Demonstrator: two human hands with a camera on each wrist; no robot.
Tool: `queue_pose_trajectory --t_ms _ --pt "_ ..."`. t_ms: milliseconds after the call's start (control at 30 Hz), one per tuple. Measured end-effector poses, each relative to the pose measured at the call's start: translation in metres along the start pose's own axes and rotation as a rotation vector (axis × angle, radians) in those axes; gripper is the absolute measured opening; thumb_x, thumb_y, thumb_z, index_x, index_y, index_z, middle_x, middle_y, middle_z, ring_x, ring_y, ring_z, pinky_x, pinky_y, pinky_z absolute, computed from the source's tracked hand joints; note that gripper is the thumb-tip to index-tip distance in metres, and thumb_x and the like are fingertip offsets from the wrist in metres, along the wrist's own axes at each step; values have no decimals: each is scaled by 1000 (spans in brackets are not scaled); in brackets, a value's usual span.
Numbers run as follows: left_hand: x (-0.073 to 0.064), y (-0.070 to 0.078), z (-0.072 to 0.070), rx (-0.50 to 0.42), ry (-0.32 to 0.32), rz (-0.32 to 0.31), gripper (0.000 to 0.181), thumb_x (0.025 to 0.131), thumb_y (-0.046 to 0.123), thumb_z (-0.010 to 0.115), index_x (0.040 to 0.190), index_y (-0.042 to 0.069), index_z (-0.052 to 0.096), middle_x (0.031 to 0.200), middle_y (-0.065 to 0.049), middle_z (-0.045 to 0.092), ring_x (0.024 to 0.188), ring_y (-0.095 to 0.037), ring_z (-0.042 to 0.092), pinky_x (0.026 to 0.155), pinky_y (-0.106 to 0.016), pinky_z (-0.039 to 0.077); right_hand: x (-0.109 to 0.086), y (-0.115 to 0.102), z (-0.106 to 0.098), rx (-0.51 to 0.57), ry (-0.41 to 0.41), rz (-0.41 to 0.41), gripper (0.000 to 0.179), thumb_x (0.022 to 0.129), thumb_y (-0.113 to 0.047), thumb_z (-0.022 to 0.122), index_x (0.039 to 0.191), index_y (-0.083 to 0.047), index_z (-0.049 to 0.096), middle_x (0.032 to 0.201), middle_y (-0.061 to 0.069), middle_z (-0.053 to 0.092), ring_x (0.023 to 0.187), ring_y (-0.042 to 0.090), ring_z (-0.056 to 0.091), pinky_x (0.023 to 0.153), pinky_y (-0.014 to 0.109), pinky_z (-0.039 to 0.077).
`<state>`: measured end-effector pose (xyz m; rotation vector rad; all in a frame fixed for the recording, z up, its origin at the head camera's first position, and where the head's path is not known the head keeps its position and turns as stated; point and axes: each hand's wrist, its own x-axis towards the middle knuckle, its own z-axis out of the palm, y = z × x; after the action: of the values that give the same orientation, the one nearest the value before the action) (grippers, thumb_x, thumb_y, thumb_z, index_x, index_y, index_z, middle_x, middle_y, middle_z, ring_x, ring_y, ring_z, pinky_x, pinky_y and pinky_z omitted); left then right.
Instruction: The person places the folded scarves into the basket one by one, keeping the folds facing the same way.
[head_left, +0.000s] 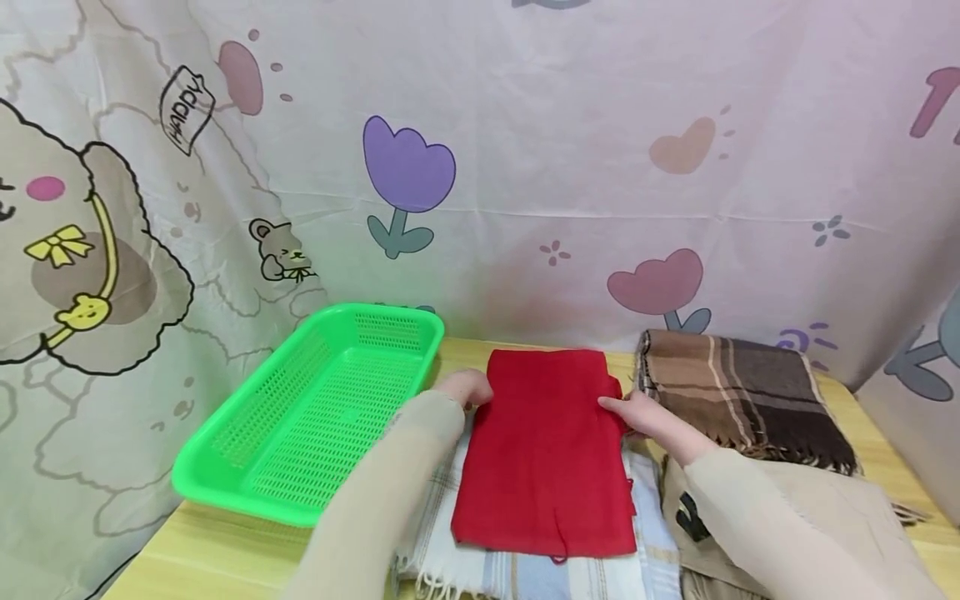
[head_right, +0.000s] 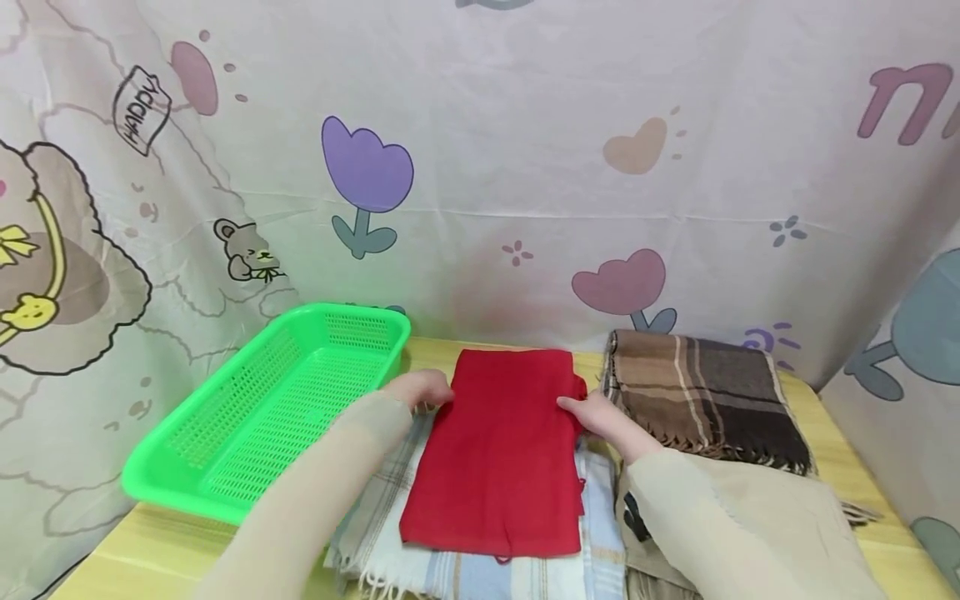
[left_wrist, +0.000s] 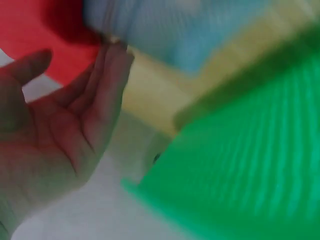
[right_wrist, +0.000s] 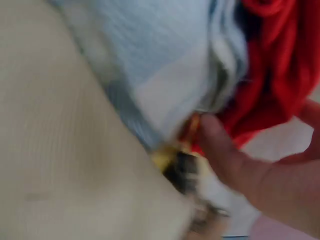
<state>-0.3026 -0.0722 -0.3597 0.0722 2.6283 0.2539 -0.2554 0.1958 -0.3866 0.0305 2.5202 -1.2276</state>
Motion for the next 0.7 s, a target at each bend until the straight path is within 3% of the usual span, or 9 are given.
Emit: queue_pose_trajectory --t_ms 100,200,267,400,500,567,700 --pt "26 -2 17 -14 46 -23 24 86 16 42 63 10 47 71 -5 47 65 -19 43 61 -31 39 12 4 5 89 -57 68 39 96 -36 46 89 1 56 64 -3 59 55 6 56 59 25 47" --pt "41 -2 26 -61 56 -40 21 86 15 44 69 8 54 75 -7 51 69 -21 46 65 -32 42 19 4 8 116 -71 99 50 96 -38 43 112 8 50 84 6 66 67 8 63 71 31 52" --pt "40 0 27 -112 49 -53 21 87 13 44 71 6 56 74 -8 51 68 -21 46 64 -30 41 23 2 10 125 -73 101 54 96 -37 42 121 11 44 99 14 65 76 13 65 80 35 51" --pt "24 6 23 -143 93 -45 19 88 9 45 71 5 52 73 -7 48 67 -19 43 62 -28 38 30 1 13 124 -62 55 55 98 -31 40 130 14 37 119 26 54 97 28 63 91 41 48" --pt "26 5 24 -156 122 -24 19 89 9 46 71 6 51 75 -7 50 68 -20 45 62 -29 40 34 1 16 196 -71 5 58 99 -27 37 139 14 24 131 30 43 112 35 55 94 42 46" --pt "34 1 27 -185 129 -19 19 90 12 46 75 5 54 80 -8 53 72 -21 48 67 -31 43 36 2 17 297 -102 -20 61 100 -26 36 143 11 13 138 30 36 119 37 49 97 43 45" --pt "77 -18 45 -300 116 16 28 92 26 46 86 4 61 88 -10 58 78 -21 52 70 -33 46 37 5 17 480 -171 -11 71 100 -29 38 147 2 -4 145 27 25 122 32 47 100 42 44"
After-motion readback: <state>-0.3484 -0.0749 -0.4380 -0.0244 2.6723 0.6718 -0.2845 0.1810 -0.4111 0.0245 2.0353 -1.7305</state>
